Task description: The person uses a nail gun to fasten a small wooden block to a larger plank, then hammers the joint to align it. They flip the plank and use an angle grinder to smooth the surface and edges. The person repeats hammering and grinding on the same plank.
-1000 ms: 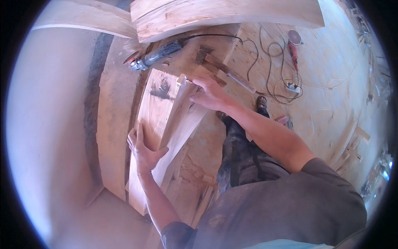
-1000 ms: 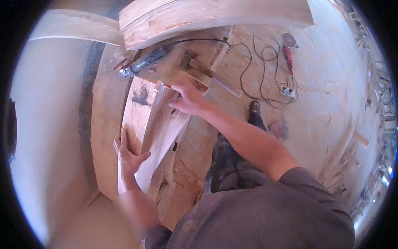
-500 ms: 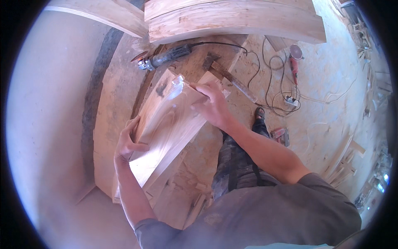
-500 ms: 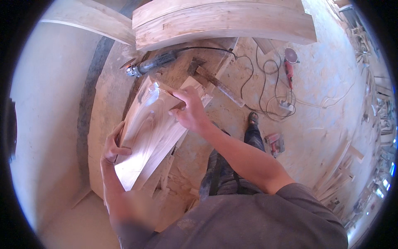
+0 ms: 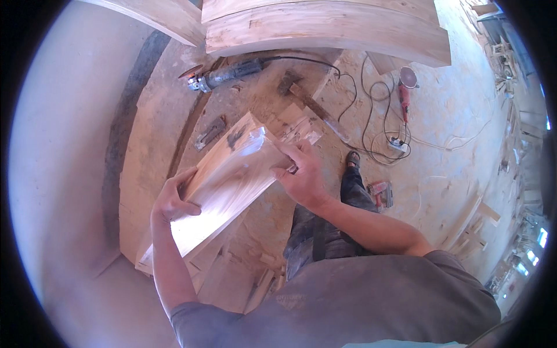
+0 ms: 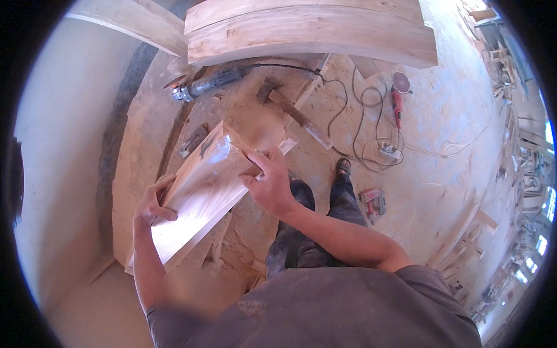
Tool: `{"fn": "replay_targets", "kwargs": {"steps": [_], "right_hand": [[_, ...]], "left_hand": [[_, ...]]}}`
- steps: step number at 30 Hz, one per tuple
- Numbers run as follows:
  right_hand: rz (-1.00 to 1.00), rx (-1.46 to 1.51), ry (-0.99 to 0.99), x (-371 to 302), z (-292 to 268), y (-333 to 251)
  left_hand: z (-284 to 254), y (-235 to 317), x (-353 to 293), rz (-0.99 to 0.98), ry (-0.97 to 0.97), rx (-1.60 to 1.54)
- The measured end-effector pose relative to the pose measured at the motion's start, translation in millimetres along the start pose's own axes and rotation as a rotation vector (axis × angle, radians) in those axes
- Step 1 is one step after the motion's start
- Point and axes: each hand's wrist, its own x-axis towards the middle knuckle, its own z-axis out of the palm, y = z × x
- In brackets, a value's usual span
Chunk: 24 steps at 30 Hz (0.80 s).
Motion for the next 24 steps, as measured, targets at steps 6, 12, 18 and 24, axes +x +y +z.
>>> {"fn": "replay_targets", "kwargs": {"steps": [6,12,18,24], "right_hand": [[0.056,0.111,-0.029,11,7,10],[-0.007,0.178,-0.089,7,-5,21],[-0.100,-0.031,-0.210,-3,-23,44],[0.182,0.107,-0.303,-14,-49,72]], "left_hand": [[-6,0,6,-0.022,-0.021,-0.019],[19,-12,-15,0.088,0.111,0.094],[65,-12,-38,0.145,0.296,0.421],[93,-9,-49,0.180,0.435,0.682]]}}
